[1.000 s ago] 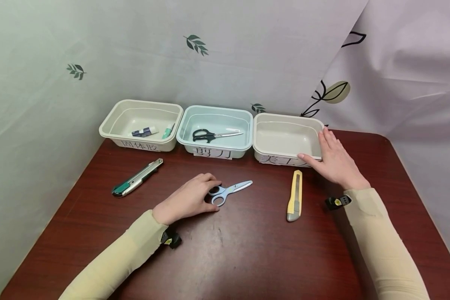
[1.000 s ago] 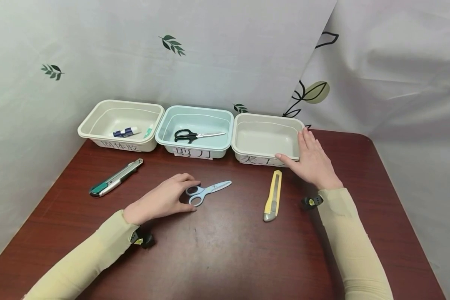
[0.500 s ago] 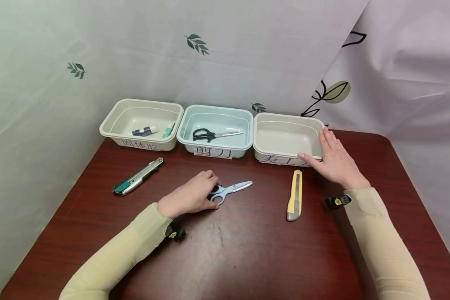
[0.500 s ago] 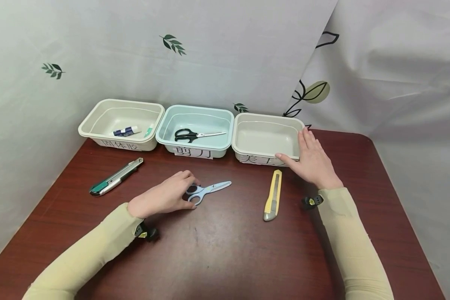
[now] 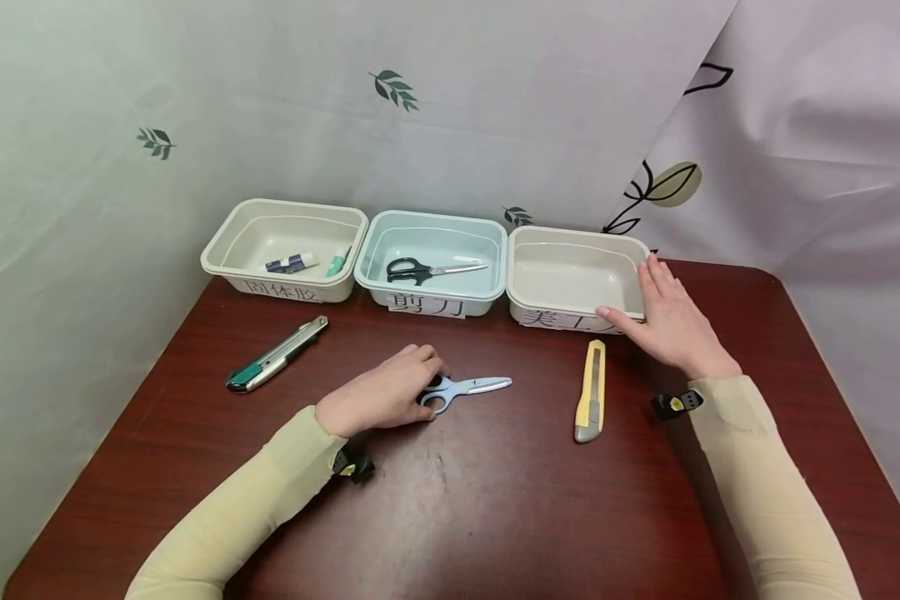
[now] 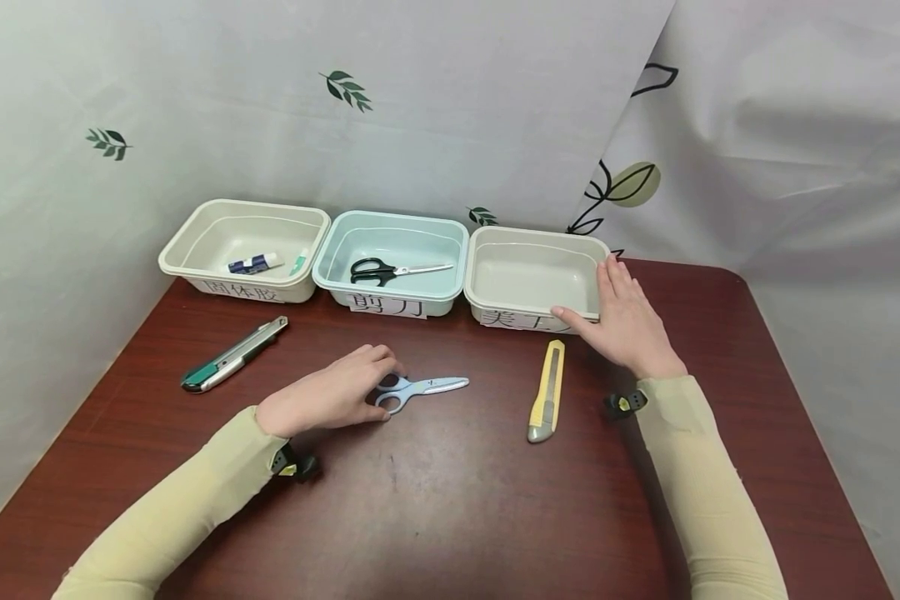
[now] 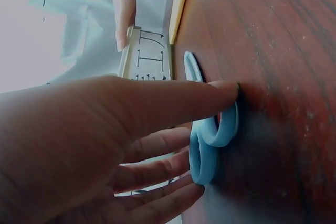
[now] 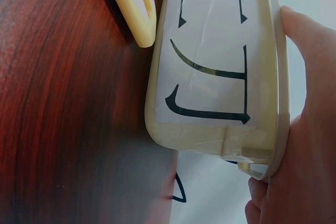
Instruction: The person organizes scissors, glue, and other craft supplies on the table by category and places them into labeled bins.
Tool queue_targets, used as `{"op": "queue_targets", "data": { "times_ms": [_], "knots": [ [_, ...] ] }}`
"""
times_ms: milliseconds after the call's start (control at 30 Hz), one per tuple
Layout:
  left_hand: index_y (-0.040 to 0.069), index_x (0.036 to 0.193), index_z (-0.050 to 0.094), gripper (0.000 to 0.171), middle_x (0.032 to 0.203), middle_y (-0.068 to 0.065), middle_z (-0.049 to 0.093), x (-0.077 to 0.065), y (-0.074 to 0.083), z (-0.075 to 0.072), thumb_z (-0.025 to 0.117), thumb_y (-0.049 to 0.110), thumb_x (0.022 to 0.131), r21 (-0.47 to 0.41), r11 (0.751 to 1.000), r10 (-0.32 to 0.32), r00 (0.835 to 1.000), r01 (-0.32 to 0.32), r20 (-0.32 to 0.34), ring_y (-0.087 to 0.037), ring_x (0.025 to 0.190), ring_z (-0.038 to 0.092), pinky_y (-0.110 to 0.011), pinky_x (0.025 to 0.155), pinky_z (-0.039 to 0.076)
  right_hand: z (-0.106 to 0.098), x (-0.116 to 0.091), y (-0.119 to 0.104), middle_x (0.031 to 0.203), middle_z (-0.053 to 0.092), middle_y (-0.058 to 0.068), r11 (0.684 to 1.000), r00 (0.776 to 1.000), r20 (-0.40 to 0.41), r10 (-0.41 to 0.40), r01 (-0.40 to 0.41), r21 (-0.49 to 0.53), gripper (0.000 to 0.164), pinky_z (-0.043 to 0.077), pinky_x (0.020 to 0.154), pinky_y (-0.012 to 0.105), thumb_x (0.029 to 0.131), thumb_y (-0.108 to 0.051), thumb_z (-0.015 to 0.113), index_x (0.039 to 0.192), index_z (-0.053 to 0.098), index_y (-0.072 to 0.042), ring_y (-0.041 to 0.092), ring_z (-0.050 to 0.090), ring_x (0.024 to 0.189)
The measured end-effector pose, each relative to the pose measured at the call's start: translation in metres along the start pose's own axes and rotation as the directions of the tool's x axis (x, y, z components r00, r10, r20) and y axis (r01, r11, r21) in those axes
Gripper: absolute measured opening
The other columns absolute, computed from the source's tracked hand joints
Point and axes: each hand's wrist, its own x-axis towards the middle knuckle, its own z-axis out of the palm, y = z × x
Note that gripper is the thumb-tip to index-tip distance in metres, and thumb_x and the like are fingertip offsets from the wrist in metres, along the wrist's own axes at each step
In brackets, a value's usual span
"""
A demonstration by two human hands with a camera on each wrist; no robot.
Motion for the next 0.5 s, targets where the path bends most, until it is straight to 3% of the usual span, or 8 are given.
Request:
{"op": "queue_targets", "data": {
  "times_ms": [233, 500],
  "knots": [
    [0.008, 0.101, 0.069, 0.046, 0.088, 0.003, 0.049, 0.0038, -0.0001, -0.0015, 0.087, 0.026, 0.062, 0.065, 0.998, 0.024, 1.000, -0.025, 0.013, -0.017, 0.081, 0.048, -0.032, 0.072, 0.044, 0.0004, 0.0002, 0.0015, 0.165, 0.001, 0.028, 1.000, 1.000, -0.004, -0.002, 0.002, -0.003, 0.102, -0.001, 0.122, 0.045, 0.099, -0.062, 0.051, 0.156, 0.012, 0.013, 0.034, -0.003, 0.153],
    [0.009, 0.093, 0.066, 0.044, 0.085, 0.003, 0.047, 0.0023, -0.0035, -0.0025, 0.085, 0.027, 0.058, 0.095, 0.995, 0.024, 1.000, -0.025, 0.007, -0.017, 0.079, 0.047, -0.030, 0.070, 0.044, 0.0006, -0.0001, 0.0009, 0.165, 0.000, 0.028, 1.000, 1.000, 0.000, 0.003, -0.003, 0.002, 0.103, -0.001, 0.122, 0.045, 0.099, -0.062, 0.051, 0.156, 0.011, 0.012, 0.034, -0.004, 0.153]
  ]
}}
